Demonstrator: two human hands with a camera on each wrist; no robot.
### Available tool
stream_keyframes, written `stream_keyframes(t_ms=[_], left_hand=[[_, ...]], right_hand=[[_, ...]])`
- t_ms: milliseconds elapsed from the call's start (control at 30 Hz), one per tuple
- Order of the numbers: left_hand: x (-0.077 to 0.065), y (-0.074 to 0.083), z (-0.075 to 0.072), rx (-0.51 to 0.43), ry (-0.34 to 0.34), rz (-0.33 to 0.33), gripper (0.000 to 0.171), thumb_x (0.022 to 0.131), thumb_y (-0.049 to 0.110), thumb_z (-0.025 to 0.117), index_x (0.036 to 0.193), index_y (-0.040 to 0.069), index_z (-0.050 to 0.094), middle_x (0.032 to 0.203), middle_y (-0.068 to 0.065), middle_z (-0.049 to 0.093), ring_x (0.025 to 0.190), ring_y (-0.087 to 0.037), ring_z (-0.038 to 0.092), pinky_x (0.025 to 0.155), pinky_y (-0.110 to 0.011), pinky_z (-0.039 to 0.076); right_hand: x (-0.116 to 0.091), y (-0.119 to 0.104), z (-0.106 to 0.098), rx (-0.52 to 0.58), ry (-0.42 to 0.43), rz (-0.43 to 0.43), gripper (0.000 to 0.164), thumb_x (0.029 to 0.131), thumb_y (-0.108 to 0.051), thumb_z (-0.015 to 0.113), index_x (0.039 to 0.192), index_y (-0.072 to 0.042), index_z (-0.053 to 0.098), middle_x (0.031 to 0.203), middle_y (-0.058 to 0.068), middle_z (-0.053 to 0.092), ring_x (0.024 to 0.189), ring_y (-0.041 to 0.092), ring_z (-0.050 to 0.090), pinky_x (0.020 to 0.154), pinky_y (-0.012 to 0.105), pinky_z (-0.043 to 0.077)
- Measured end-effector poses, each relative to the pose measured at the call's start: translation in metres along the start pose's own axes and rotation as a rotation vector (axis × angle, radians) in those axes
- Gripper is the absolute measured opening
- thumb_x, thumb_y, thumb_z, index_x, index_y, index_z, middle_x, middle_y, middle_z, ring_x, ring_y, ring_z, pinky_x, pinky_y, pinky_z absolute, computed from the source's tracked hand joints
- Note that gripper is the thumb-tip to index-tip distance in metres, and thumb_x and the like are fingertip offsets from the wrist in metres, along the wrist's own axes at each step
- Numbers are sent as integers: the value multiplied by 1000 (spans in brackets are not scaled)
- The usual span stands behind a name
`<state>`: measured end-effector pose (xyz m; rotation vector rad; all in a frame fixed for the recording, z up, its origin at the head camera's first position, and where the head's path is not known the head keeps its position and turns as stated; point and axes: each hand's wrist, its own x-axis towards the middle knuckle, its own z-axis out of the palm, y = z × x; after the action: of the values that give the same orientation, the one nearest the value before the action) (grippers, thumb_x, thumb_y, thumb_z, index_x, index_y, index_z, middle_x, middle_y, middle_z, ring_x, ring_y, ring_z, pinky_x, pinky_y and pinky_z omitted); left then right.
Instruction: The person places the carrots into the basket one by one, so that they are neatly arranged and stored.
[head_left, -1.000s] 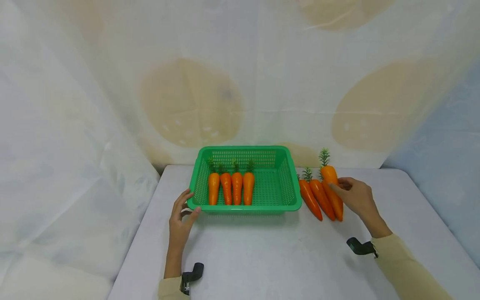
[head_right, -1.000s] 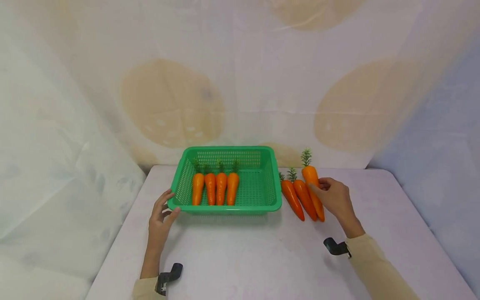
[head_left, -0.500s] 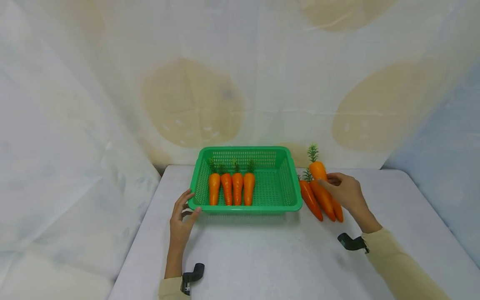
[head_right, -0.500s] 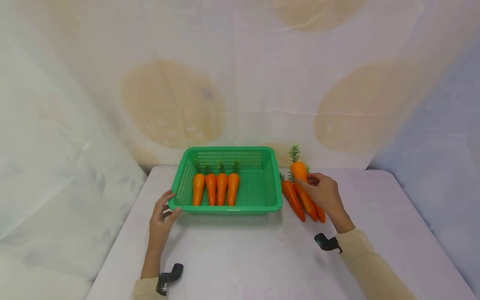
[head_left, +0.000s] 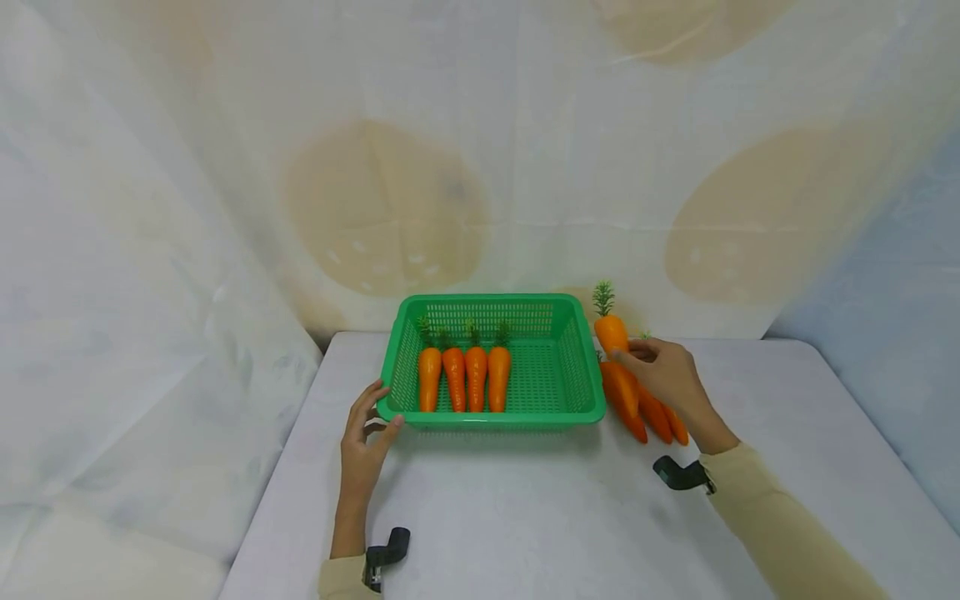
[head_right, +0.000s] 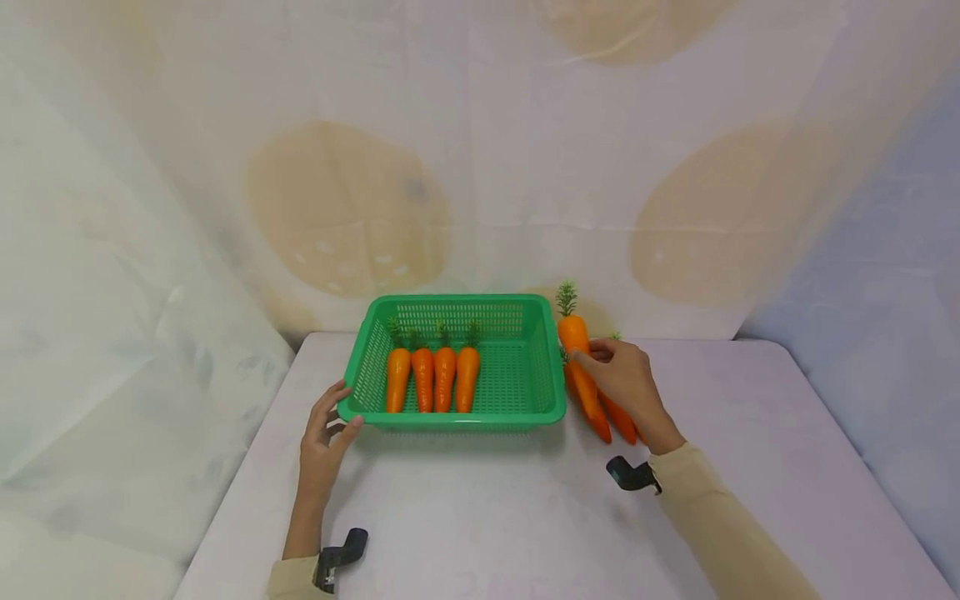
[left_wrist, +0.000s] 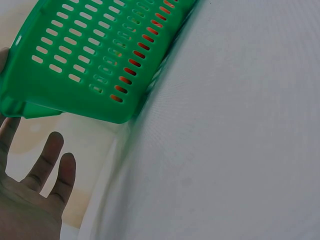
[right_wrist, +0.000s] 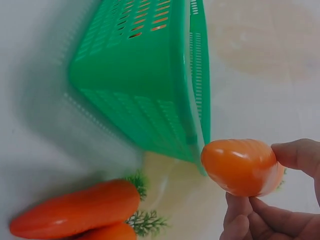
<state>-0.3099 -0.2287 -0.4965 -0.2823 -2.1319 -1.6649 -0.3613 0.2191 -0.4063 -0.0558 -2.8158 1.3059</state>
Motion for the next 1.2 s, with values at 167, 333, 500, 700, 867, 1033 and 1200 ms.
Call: stream_keyframes(t_ms=[167,333,500,700,867,1033,1200], left_hand=[[0,0,0,-1,3,7,51,94,7,71,142,2,53,154,-9,41,107,-21,52,85,-35,48],[-1,-1,0,5,4,3,51,94,7,70,142,3,53,154,-8,41,107,-19,52,86,-34,47],[-1,1,-1,1,1,-11,51,94,9,70,142,4,54,154,-5,41,107,-17,51,87,-35,47],[0,3,0,3,2,-12,51,94,8,71,142,3,54,154,-7,41,106,-19,52,86,-36,48],[0,3,1,13,9,-6,51,94,8,71,141,3,54,153,-8,42,105,-20,52,85,-34,48],[0,3,1,7,11,-11,51,93,9,71,141,3,55,154,-7,42,106,-20,52,85,-36,48],[1,4,-1,2,5,-6,51,93,8,71,141,2,54,154,-9,41,105,-20,51,85,-36,47]], right_hand=[[3,-8,4,26,-12,1,70,94,-54,63,134,3,59,126,23,63,116,40,58,92,51,50],[7,-13,10,47,-19,0,67,94,-54,63,133,1,61,126,22,63,117,39,57,92,50,51],[12,-19,18,52,-27,7,66,94,-54,64,132,0,62,125,20,64,116,37,58,91,48,51],[16,-27,29,74,-48,17,64,93,-53,66,130,-1,63,123,19,65,111,35,59,90,46,51],[23,-31,40,74,-57,-3,60,93,-47,68,127,2,64,118,19,67,106,34,61,87,44,53],[26,-36,50,71,-68,-15,57,94,-46,68,125,2,65,115,18,68,103,32,62,85,43,53],[33,-41,60,83,-76,-25,56,94,-44,68,124,3,66,116,19,68,103,33,63,86,45,54]])
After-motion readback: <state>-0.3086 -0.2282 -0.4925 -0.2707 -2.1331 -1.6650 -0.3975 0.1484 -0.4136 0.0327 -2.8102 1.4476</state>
